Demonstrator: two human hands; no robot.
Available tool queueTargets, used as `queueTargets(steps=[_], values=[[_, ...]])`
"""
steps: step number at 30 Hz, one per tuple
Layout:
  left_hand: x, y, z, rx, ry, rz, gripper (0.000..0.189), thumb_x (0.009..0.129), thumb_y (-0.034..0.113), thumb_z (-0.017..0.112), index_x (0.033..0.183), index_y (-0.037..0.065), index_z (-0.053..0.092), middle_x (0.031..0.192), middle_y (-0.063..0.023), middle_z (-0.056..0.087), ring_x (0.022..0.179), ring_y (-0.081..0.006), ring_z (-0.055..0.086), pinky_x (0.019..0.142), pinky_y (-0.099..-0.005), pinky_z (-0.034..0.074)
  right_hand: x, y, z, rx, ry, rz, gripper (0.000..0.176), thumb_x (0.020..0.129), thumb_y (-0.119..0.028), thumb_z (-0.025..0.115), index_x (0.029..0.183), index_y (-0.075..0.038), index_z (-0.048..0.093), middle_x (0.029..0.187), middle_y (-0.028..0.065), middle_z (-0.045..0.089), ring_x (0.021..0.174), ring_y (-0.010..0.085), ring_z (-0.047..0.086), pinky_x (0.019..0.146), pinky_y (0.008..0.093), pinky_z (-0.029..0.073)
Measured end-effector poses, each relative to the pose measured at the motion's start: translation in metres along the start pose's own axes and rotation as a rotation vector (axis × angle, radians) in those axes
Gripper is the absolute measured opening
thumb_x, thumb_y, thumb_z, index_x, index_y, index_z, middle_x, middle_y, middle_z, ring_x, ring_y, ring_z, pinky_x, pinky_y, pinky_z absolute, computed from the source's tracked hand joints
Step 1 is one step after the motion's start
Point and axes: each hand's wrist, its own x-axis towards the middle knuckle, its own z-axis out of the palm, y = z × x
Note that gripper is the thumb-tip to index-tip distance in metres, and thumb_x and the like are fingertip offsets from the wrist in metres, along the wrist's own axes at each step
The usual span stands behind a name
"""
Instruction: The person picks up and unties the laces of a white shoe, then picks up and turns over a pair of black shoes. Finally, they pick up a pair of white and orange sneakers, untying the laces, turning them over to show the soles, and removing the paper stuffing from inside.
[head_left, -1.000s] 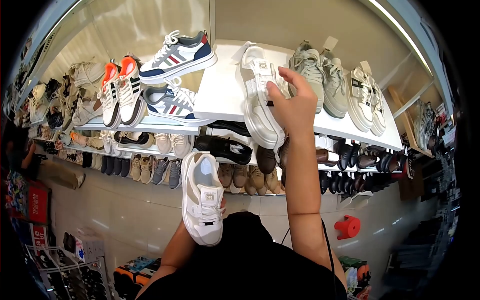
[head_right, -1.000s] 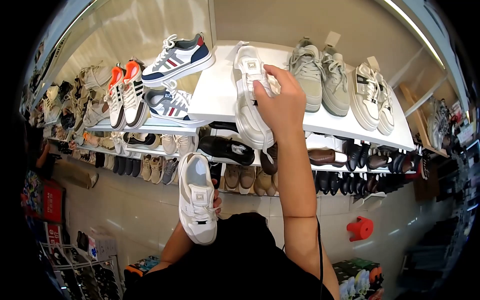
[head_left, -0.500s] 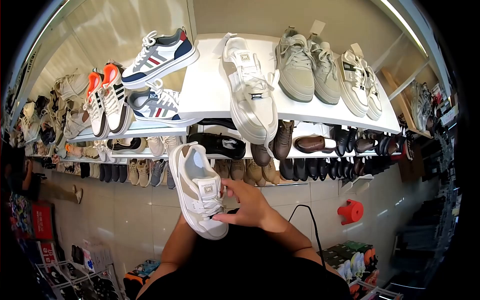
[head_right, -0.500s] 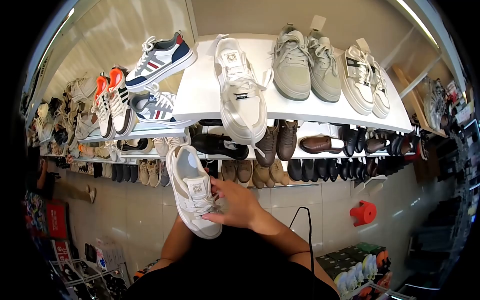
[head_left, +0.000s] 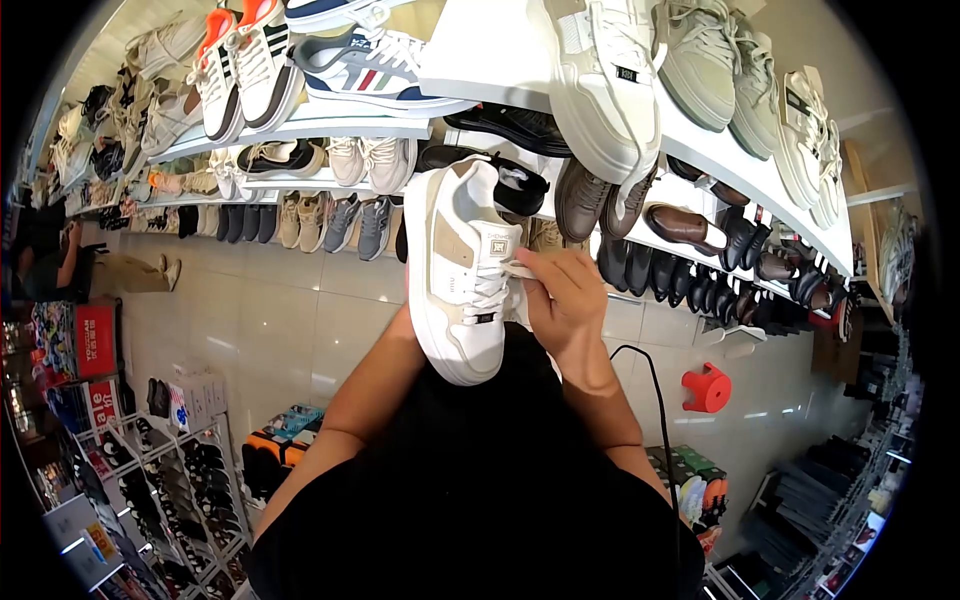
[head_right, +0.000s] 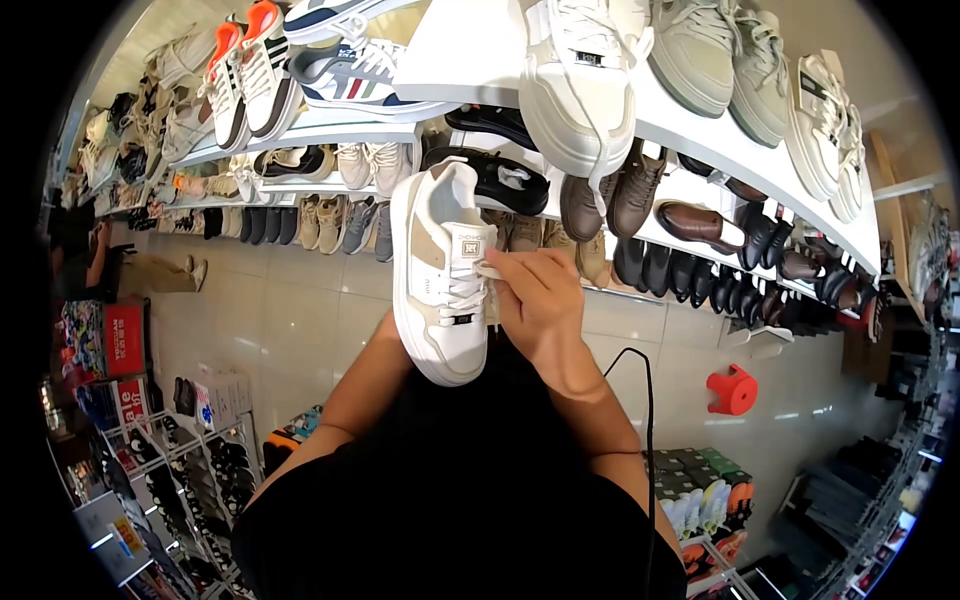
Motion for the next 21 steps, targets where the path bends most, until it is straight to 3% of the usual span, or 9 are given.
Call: queueTargets(steps=[5,8,9,12,14,16,18,19,21], values=[[-0.002,-0.001,-0.005,0.189,0.179,0.048,0.065,0.108,0.048,0.038,0.153,0.002,0.041,0.148,-0.0206,0.054,0.129,-0.0362,0.058,0.109,-0.0546,0.048,0.003,0.004,0.018,0.146,-0.005,-0.072,0.023,0.081,0.001,0.073,0.102,-0.008,0.075,0.09,0.0065,0.073,0.084,0.0287,0.07,0.094,0.048,0.053],[-0.015,0.004,-0.023,0.598,0.378,0.306,0.061,0.107,0.043,0.046,0.154,0.004,0.04,0.15,-0.0169,0.051,0.13,-0.0309,0.056,0.113,-0.0482,0.042,0.001,0.007,0.026,0.241,-0.037,-0.012,0.023,0.081,0.001,0.073,0.101,-0.009,0.074,0.09,0.0069,0.072,0.083,0.0294,0.07,0.1,0.0494,0.052],[-0.027,0.001,0.018,0.789,0.49,0.405,0.062,0.102,0.031,0.058,0.155,0.007,0.037,0.15,-0.0132,0.049,0.132,-0.0268,0.052,0.114,-0.0429,0.039,0.0,0.006,0.026,0.23,-0.062,0.01,0.023,0.081,0.001,0.073,0.101,-0.009,0.074,0.089,0.0071,0.072,0.082,0.0299,0.07,0.1,0.0502,0.052],[-0.04,0.009,0.072,1.839,0.156,0.691,0.056,0.082,0.015,0.081,0.135,0.007,0.065,0.148,-0.0151,0.052,0.135,-0.0327,0.048,0.112,-0.0441,0.041,0.002,0.006,0.023,0.185,-0.119,0.018,0.024,0.079,0.004,0.073,0.099,-0.007,0.073,0.087,0.0089,0.07,0.078,0.0326,0.069,0.093,0.0484,0.055],[-0.033,0.009,0.1,2.206,-0.117,0.773,0.039,0.073,0.013,0.085,0.111,0.006,0.076,0.137,-0.0152,0.061,0.134,-0.0342,0.051,0.11,-0.0451,0.042,0.006,0.005,0.022,0.22,-0.068,-0.089,0.028,0.075,0.008,0.073,0.1,-0.004,0.07,0.085,0.0119,0.067,0.078,0.035,0.066,0.077,0.0437,0.055],[-0.019,0.001,0.09,2.072,-0.095,0.899,0.024,0.07,0.007,0.086,0.093,0.008,0.079,0.111,-0.0079,0.074,0.117,-0.0358,0.062,0.101,-0.0462,0.049,0.004,-0.001,0.019,0.288,-0.097,0.036,0.027,0.075,0.007,0.074,0.1,-0.004,0.07,0.085,0.0114,0.068,0.079,0.0349,0.066,0.081,0.0451,0.055],[-0.015,0.005,0.089,2.051,-0.115,0.86,0.02,0.069,0.003,0.085,0.088,0.007,0.078,0.1,-0.0076,0.075,0.111,-0.035,0.065,0.097,-0.0459,0.051,0.007,0.001,0.013,0.236,-0.06,-0.06,0.025,0.076,0.004,0.075,0.099,-0.005,0.07,0.086,0.0104,0.068,0.079,0.0338,0.067,0.088,0.0485,0.054],[-0.013,0.004,0.096,2.052,-0.133,0.874,0.015,0.074,0.0,0.082,0.087,0.004,0.076,0.094,-0.0093,0.075,0.11,-0.0336,0.066,0.096,-0.0445,0.052,0.002,0.002,0.01,0.219,-0.102,0.007,0.023,0.077,0.003,0.074,0.099,-0.007,0.073,0.089,0.0078,0.07,0.083,0.0299,0.068,0.105,0.0557,0.047],[-0.012,0.004,0.088,1.896,-0.039,0.887,0.01,0.078,-0.001,0.08,0.086,0.002,0.075,0.093,-0.0098,0.075,0.11,-0.0328,0.066,0.097,-0.0442,0.051,0.003,0.001,0.002,0.125,-0.076,0.011,0.024,0.076,0.002,0.074,0.098,-0.007,0.073,0.088,0.0073,0.069,0.084,0.0293,0.068,0.109,0.0567,0.043]])
